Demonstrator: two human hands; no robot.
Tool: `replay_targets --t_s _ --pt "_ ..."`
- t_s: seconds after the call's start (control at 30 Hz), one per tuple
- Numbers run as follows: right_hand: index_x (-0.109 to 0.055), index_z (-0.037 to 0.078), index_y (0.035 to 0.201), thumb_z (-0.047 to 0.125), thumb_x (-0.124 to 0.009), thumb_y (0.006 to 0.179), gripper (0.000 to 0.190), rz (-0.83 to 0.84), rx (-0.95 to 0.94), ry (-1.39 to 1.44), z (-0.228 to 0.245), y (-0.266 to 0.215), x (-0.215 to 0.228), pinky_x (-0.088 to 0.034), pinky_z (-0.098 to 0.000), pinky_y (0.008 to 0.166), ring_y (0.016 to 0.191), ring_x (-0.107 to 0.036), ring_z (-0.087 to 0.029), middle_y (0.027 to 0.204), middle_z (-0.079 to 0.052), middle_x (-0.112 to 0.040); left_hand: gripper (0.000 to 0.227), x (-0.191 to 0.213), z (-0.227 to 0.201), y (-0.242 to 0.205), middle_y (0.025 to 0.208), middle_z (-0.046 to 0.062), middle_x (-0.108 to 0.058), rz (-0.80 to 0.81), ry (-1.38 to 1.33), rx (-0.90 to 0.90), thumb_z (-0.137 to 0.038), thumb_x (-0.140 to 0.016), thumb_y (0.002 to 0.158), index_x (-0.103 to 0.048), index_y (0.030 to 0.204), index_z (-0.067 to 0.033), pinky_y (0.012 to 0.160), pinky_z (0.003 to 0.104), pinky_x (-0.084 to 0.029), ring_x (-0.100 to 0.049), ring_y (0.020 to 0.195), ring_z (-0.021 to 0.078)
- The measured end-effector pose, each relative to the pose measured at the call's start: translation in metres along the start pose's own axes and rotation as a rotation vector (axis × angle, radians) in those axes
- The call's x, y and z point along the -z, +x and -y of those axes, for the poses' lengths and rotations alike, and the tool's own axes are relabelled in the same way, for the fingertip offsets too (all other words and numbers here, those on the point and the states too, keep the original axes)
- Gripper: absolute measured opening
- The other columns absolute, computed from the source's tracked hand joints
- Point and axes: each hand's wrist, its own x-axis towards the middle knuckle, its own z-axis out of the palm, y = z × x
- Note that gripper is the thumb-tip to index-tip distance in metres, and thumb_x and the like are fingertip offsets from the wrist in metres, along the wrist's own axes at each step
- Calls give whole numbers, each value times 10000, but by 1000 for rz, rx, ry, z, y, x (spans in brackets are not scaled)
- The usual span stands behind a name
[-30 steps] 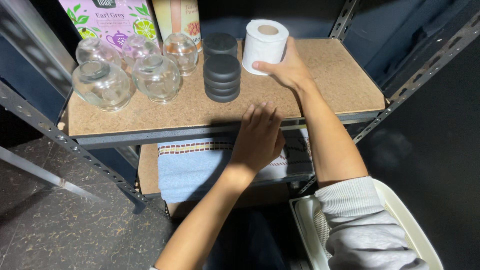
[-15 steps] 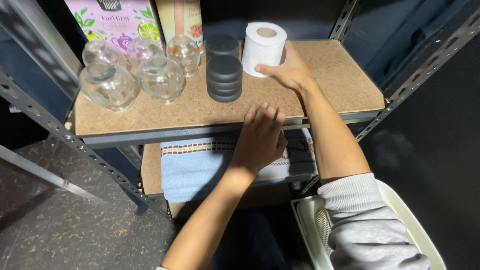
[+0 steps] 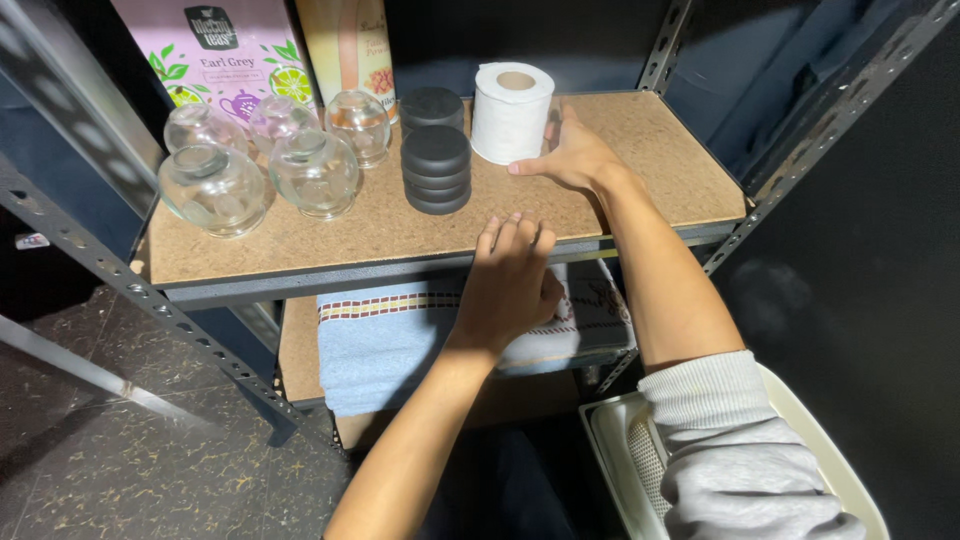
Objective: The person organizes supplies on a metal shelf by taking items from a white basket and placing them on the shelf. They stack black lids, place rolls of paper towels, and arrange yellow bottles next to existing glass jars and tea boxes.
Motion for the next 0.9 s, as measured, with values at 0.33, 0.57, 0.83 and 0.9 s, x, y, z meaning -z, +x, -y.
replay_targets --t_s 0.33,0.57,0.83,0.9 --pt "-293 -164 1745 485 -1016 930 1268 45 69 6 -4 -82 22 -443 -547 1396 1656 -501 -491 1738 -420 -497 693 39 -11 15 1384 218 -709 103 -43 69 -253 -805 794 -635 1435 -53 1252 633 -513 -738 1371 439" --pt "-663 43 1604 319 -886 1066 645 -348 359 -189 -33 -204 1 -610 -560 1154 1382 -712 -424 1444 -188 -755 543 40 -4 17 1352 209 -772 152 2 64 -315 -795 771 -757 1263 -87 1214 598 -529 -746 1341 434" --pt "-809 217 1416 243 -922 996 436 -360 -104 32 -227 -369 -110 -625 -485 1151 1336 -760 -323 1358 -46 -798 787 9 -96 -35 1797 300 -527 120 112 62 -262 -750 994 -615 1757 -129 1280 829 -244 -441 1684 496" --pt "-795 146 1435 172 -957 978 485 -425 -409 154 -288 -403 -129 -646 -466 1145 1352 -774 -349 1349 -126 -801 907 -20 -136 -67 1839 311 -450 155 -105 -44 -331 -763 951 -516 1811 -181 1250 881 -244 -427 1696 528"
